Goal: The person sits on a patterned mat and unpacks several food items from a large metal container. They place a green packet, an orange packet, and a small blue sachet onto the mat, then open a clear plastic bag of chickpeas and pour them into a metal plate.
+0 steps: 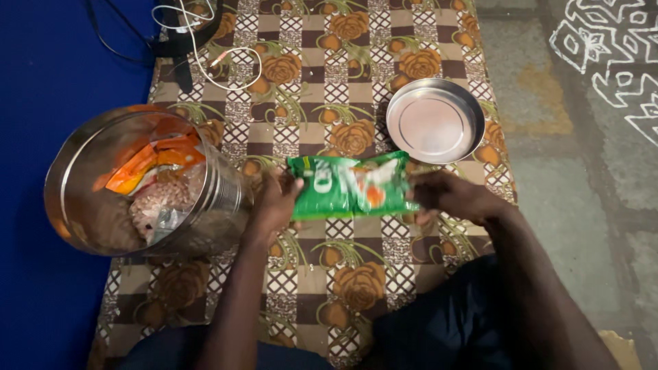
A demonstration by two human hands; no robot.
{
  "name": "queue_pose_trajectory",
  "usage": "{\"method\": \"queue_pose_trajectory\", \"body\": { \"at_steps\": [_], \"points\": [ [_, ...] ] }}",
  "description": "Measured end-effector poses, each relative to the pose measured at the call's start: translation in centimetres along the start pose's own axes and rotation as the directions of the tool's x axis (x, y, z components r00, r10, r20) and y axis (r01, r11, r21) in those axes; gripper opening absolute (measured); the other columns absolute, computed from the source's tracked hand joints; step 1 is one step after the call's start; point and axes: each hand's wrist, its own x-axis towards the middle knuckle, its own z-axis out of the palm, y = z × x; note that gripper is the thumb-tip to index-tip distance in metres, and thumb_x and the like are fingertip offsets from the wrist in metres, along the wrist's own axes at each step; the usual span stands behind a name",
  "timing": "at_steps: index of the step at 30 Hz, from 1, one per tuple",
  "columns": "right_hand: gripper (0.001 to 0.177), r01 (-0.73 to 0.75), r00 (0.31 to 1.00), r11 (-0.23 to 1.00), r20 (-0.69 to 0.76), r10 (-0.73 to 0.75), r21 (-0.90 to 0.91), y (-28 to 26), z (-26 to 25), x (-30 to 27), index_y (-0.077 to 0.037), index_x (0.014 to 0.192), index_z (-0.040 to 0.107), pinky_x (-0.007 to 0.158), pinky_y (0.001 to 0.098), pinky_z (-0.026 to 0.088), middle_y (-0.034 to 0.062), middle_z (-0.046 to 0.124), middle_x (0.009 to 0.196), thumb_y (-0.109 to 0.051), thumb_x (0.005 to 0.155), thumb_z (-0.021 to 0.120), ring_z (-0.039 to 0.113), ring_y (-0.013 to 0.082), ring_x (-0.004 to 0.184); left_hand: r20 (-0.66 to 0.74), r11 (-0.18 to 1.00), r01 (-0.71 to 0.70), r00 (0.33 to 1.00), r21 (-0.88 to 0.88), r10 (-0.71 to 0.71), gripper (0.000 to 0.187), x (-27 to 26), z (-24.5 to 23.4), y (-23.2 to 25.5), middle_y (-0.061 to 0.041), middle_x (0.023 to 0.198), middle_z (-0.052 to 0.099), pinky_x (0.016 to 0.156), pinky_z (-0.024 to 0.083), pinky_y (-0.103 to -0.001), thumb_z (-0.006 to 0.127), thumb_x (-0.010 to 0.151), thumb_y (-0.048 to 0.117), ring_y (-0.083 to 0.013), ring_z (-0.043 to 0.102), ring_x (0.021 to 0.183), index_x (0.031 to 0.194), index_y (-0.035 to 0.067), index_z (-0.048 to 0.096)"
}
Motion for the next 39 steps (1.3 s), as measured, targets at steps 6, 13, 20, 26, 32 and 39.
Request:
{"method": "queue_pose_trajectory", "body": {
  "at_steps": [6,13,20,26,32,39],
  "points": [
    [0.030,0.234,0.913,0.921,-0.397,-0.098,0.312,-5.0,1.2,-0.1,-0.004,0.131,0.062,0.077,0.0318,0.060,0.0055,0.072,0.097,-0.012,0.102,0.063,0.070,0.0130,0.084,0.080,0.848,-0.155,0.971,-0.506,0.225,0.040,-1.0,-0.6,3.9,-0.015,0.116,0.072,0.075,0.064,-0.037,0.061,0.100,0.024,-0.0208,0.074,0.080,0.126,-0.006,0.067],
    [0.016,0.340,0.766,0.940,-0.589,-0.258,0.030,-4.9,1.7,1.8,0.001,0.106,0.076,0.084,0.0273,0.060,0.0063,0.079,0.095,-0.004,0.091,0.075,0.074,0.0110,0.089,-0.066,0.750,-0.655,0.748,0.092,0.661,0.040,1.0,-0.4,1.8,-0.006,0.109,0.074,0.083,0.057,-0.027,0.079,0.084,-0.003,-0.0142,0.071,0.095,0.122,0.008,0.076],
    [0.008,0.441,0.513,0.866,-0.726,-0.458,-0.235,-5.3,2.5,0.1,0.000,0.096,0.065,0.082,0.0281,0.050,0.0033,0.068,0.093,-0.001,0.099,0.073,0.062,0.0107,0.091,-0.387,0.700,-0.690,0.705,-0.183,0.594,0.006,0.1,0.0,2.8,-0.006,0.088,0.063,0.058,0.047,-0.034,0.064,0.094,-0.002,-0.0188,0.058,0.071,0.094,0.001,0.059],
    [0.010,0.417,0.659,0.909,-0.691,-0.295,0.010,-2.7,1.0,1.6,-0.002,0.095,0.061,0.084,0.0265,0.048,0.0016,0.065,0.091,-0.007,0.100,0.068,0.060,0.0092,0.090,-0.331,0.756,-0.654,0.720,-0.028,0.610,0.013,1.8,1.0,0.5,-0.007,0.102,0.072,0.078,0.057,-0.032,0.065,0.101,0.003,-0.0168,0.069,0.088,0.114,0.003,0.065],
    [0.020,0.141,0.700,0.974,-0.677,-0.226,-0.180,-0.6,0.5,2.8,0.001,0.090,0.065,0.066,0.0297,0.050,0.0064,0.068,0.077,-0.015,0.102,0.068,0.064,0.0117,0.073,-0.261,0.669,-0.631,0.621,0.392,0.739,0.056,3.4,1.3,-2.1,-0.030,0.142,0.056,0.105,0.045,-0.047,0.062,0.108,0.027,-0.0421,0.054,0.130,0.154,0.000,0.042],
    [0.020,0.160,0.699,0.972,-0.675,-0.236,-0.173,-0.4,0.5,3.1,0.003,0.093,0.064,0.067,0.0300,0.050,0.0082,0.070,0.078,-0.015,0.101,0.068,0.064,0.0119,0.072,-0.365,0.867,-0.435,0.788,0.242,0.497,0.068,8.6,-2.0,-7.8,-0.032,0.147,0.051,0.114,0.039,-0.047,0.054,0.105,0.048,-0.0450,0.048,0.138,0.150,-0.001,0.040]
  ]
}}
